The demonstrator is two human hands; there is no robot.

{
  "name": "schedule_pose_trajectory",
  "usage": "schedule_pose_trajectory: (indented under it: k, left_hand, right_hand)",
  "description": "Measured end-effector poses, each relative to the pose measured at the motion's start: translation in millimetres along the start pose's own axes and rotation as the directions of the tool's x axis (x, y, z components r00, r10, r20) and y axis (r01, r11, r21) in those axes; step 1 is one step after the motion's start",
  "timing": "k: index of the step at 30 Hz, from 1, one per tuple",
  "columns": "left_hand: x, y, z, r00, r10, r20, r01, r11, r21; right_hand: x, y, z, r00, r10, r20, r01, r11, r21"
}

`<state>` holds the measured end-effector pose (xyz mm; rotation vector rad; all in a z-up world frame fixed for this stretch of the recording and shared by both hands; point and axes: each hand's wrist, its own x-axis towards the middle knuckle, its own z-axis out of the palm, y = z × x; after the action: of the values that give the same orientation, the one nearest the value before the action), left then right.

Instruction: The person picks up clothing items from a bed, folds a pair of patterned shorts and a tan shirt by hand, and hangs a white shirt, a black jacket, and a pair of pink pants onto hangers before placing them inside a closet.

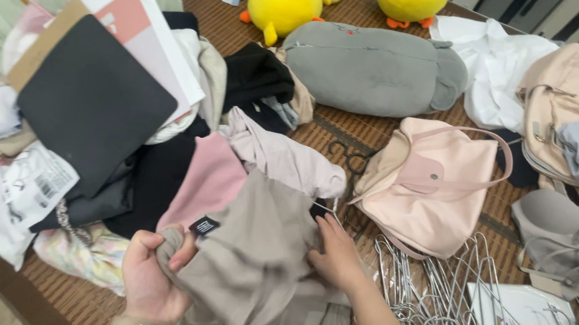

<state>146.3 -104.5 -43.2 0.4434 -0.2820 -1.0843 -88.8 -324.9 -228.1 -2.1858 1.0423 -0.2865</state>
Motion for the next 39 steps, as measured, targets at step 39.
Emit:
schedule_pose_trajectory:
  k: [39]
  left_hand:
    - [-96,46,24,0.765,0.283,0.579,-0.081,-0.849,0.522]
  right_hand:
    - [-62,-195,-39,0.992,-0.082,-0.094,0.091,0.992,0.092]
